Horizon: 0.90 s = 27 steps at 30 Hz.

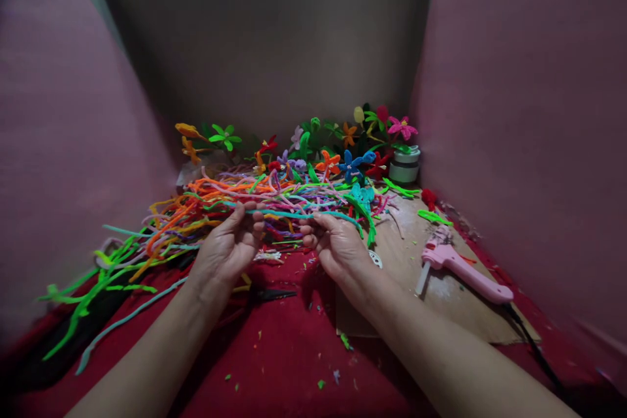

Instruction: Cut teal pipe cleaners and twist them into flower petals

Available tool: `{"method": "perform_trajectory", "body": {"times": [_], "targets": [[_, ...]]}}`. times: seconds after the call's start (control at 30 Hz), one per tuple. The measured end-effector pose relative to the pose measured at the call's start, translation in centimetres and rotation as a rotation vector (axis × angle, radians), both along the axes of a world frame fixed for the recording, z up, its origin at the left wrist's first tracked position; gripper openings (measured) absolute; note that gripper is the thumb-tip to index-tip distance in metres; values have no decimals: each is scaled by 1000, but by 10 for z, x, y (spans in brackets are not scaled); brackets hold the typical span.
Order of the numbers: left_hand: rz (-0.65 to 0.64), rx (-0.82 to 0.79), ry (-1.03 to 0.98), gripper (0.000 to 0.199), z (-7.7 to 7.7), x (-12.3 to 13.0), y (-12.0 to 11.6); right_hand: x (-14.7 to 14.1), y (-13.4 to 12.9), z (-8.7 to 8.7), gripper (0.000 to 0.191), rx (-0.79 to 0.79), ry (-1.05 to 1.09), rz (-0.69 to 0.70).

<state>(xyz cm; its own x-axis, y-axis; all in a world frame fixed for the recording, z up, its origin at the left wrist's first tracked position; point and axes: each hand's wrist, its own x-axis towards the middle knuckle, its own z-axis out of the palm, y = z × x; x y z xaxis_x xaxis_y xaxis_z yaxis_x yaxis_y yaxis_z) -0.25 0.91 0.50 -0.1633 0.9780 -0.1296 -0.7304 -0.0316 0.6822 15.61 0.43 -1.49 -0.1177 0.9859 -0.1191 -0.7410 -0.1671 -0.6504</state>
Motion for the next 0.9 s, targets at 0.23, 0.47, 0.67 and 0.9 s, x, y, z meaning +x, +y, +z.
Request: {"method": "perform_trajectory", "body": {"times": [0.23, 0.47, 0.67, 0.9], "targets": [[46, 13, -87, 23, 8, -13, 3, 0, 3, -4, 10, -38, 20, -30], [51, 42, -72, 20, 4, -12, 2, 1, 4, 2, 15, -110, 18, -114], [163, 140, 267, 7, -1, -19, 7, 1, 3, 6, 10, 45, -46, -87], [956, 892, 1717, 43, 5, -8, -26, 2, 0, 5, 5, 94, -40, -58]]}}
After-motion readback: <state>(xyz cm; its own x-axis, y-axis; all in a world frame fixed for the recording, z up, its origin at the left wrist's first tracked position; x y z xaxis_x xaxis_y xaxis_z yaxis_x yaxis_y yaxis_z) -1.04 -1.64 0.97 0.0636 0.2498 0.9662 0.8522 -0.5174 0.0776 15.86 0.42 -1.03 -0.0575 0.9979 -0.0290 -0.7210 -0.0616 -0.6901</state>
